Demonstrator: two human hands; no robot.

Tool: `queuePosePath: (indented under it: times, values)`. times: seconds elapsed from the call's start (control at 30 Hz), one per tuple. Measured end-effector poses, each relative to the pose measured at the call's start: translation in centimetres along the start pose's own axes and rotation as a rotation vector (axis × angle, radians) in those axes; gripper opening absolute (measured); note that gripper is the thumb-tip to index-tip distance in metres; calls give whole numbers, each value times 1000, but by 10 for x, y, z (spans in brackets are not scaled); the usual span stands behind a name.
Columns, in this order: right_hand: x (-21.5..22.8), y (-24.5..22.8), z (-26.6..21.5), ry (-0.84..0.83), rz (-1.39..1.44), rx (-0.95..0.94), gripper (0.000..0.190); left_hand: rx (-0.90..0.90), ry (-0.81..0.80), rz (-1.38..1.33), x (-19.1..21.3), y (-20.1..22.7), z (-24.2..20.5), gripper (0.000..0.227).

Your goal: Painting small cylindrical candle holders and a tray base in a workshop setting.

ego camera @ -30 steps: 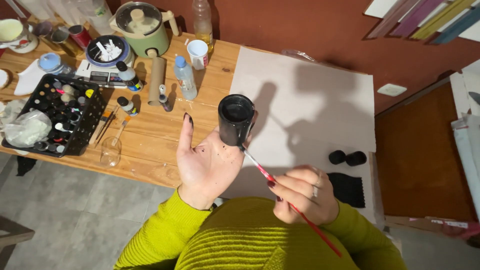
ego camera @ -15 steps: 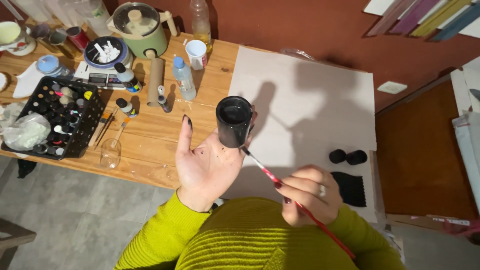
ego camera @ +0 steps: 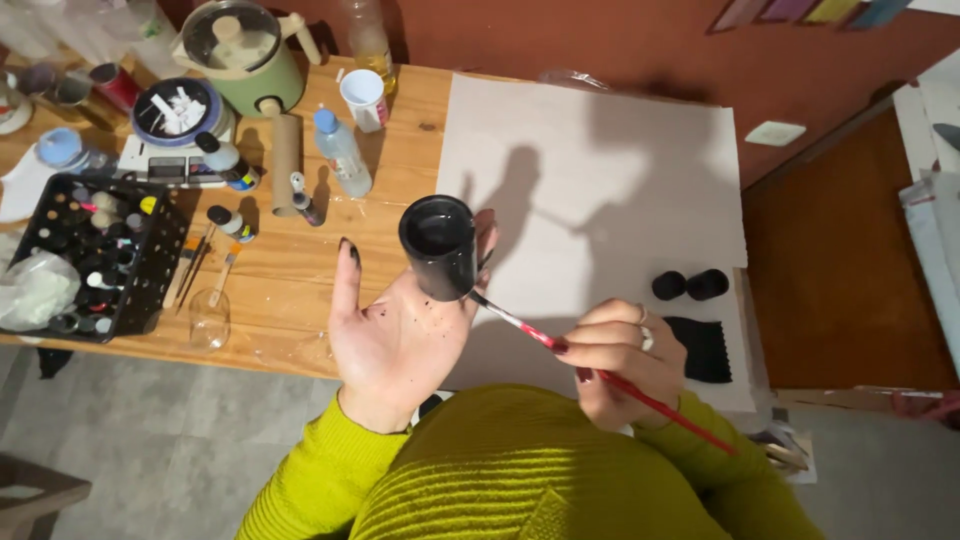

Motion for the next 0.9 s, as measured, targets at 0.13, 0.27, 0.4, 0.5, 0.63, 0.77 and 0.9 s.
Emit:
queuePosePath:
  times: [0.13,0.27,0.4,0.5,0.63,0.77,0.9]
  values:
    - [10,21,-25,149,109,-98,12,20,26,-41,1,-3,0,91]
    - [4,23,-16,66,128,-158,9,15,27,20,2,-3,0,92]
    - [9,25,-17,127,113,-186,13,-18,88,56,2,-3,1,93]
    - [2,28,-18,72,179,-159,12,7,44,49,3,-3,-1,93]
    - [8,28,-22,138,132,-168,12,-23,105,-13,4,-5,0,92]
    - [5,25,-19,85,138,-184,9,0,68,16,3,-5,1,92]
    - [2,16,-11,43,69,-169,11,-17,71,51,3,-5,0,93]
Point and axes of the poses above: each hand's wrist, its own z-axis towards the middle knuckle, its own x-axis out of the back of the hand, y = z × x, the point moved 8 cm from there along z, towards the middle knuckle, and after that the axes turned 1 degree about -y, right-handed, at the moved point
